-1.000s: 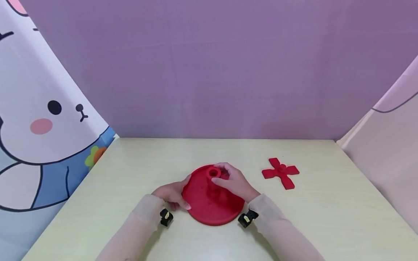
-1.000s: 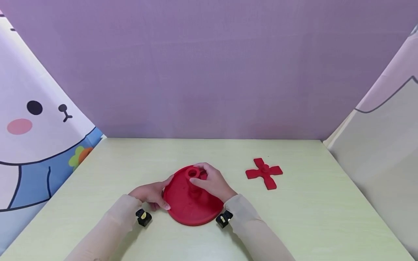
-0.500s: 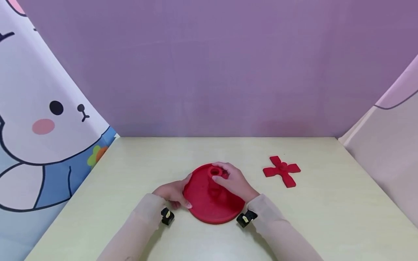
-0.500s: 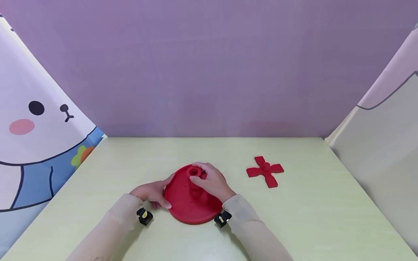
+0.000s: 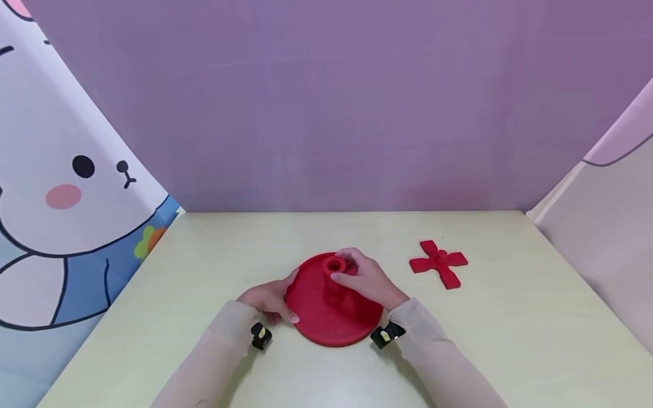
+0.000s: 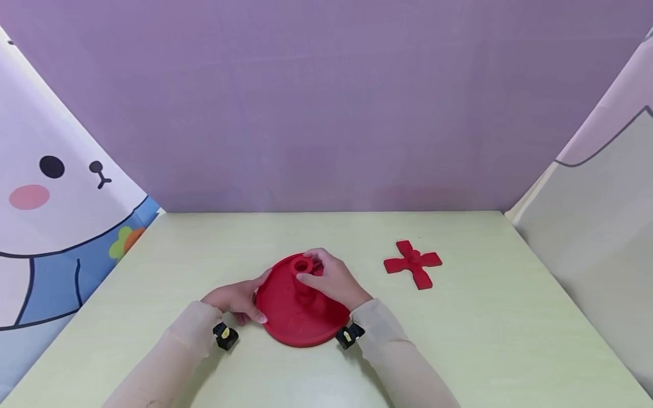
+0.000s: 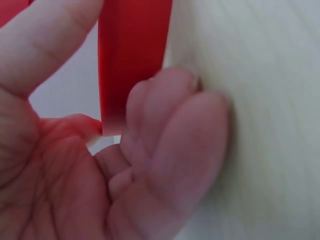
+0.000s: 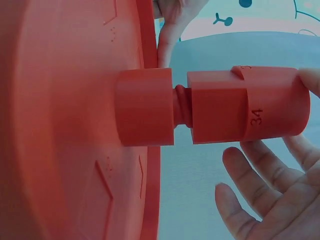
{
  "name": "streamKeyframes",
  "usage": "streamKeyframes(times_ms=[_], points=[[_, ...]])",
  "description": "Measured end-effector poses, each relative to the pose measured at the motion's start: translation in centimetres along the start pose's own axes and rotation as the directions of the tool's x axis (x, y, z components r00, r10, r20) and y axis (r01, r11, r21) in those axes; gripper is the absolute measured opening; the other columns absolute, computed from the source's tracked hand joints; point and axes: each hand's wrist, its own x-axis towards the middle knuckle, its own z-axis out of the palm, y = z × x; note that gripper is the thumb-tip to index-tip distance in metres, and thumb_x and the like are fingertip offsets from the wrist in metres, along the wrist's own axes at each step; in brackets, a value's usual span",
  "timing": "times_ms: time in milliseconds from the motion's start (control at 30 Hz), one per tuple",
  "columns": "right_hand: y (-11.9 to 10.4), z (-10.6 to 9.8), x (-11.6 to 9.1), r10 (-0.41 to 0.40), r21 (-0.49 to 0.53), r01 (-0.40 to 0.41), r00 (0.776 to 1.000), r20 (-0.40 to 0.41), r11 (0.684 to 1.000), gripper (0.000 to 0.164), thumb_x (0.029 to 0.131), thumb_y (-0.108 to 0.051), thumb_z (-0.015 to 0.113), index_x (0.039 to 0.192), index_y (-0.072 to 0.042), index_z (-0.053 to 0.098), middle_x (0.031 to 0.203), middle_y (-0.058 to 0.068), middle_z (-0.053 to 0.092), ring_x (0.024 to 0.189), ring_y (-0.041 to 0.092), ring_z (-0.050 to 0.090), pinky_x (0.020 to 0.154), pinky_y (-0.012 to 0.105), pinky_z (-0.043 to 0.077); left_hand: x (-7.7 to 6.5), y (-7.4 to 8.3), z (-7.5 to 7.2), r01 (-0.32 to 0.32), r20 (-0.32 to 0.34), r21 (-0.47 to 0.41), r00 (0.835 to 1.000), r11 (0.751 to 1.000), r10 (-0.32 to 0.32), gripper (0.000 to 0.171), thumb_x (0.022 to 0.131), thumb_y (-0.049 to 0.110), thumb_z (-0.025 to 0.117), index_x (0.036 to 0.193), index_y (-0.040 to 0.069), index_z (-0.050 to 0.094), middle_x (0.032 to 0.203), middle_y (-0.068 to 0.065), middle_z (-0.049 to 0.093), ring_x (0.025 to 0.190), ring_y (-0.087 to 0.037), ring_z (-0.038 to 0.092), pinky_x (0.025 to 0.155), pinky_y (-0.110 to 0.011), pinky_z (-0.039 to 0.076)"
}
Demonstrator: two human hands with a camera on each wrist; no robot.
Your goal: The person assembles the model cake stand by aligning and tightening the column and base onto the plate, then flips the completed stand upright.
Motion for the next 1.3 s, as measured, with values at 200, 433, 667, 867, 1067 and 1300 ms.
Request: streamKeyframes(times_ms=[200,433,667,867,1067,1300], points=[[0.0,0.1,0.0,0.049,0.044,-0.051,0.998,0.032,0.998,0.065,0.089,-0.015,0.068,0.145,-0.008,0.035,0.129,0.012,0.051,0.114,0.028,0.052,0.08,0.039,0.054,0.0,0.1,0.0,0.002,-0.002,-0.007,1.0,1.0,-0.002,0.116,0.067,0.013,0.087,0.155,0.019,0.011,0.116,-0.011,0.049,0.064,-0.023,0.052,0.055,-0.03,0.048],[0.1,-0.1,-0.2,-0.005,-0.002,0.005,1.0,0.028,1.0,0.049,0.093,-0.01,0.061,0.139,-0.002,0.047,0.126,0.012,0.055,0.11,0.028,0.053,0.083,0.036,0.053,0.0,0.0,-0.1,-0.009,0.008,-0.004,1.0,1.0,0.009,0.117,0.067,0.014,0.087,0.155,0.02,0.011,0.112,-0.01,0.05,0.06,-0.022,0.05,0.053,-0.029,0.046],[-0.3,0.4,0.3,0.044,-0.06,-0.048,0.997,-0.067,0.997,0.046,0.086,-0.018,0.073,0.128,-0.004,0.056,0.11,0.005,0.061,0.097,0.021,0.056,0.076,0.032,0.054,0.0,0.0,-0.2,-0.009,0.007,0.003,1.0,1.0,0.008,0.117,0.068,0.015,0.087,0.156,0.02,0.009,0.111,-0.01,0.051,0.057,-0.021,0.049,0.052,-0.028,0.045],[-0.6,1.1,0.7,-0.003,-0.153,-0.016,0.992,-0.124,0.988,0.044,0.083,-0.018,0.076,0.122,-0.006,0.06,0.104,0.003,0.061,0.092,0.019,0.057,0.073,0.031,0.054,0.2,-0.2,-0.2,-0.024,0.018,-0.014,1.0,1.0,0.024,0.117,0.068,0.014,0.086,0.155,0.021,0.01,0.106,-0.009,0.053,0.056,-0.02,0.048,0.052,-0.028,0.045],[-0.6,0.8,0.4,-0.021,-0.223,0.001,0.996,-0.088,0.975,0.043,0.086,-0.018,0.071,0.128,-0.01,0.06,0.111,0.002,0.058,0.096,0.018,0.056,0.073,0.032,0.054,0.2,-0.3,-0.2,-0.056,0.037,-0.038,0.998,0.998,0.057,0.115,0.07,0.009,0.084,0.156,0.019,0.008,0.102,-0.01,0.055,0.053,-0.02,0.045,0.049,-0.027,0.042],[-0.1,0.0,0.4,-0.027,-0.116,0.026,1.0,-0.007,0.993,0.044,0.089,-0.01,0.066,0.132,-0.005,0.056,0.113,0.007,0.059,0.097,0.022,0.057,0.075,0.032,0.055,0.1,-0.3,-0.2,-0.053,0.029,-0.035,0.998,0.998,0.054,0.115,0.069,0.009,0.085,0.155,0.019,0.009,0.103,-0.01,0.054,0.053,-0.02,0.046,0.05,-0.027,0.043]])
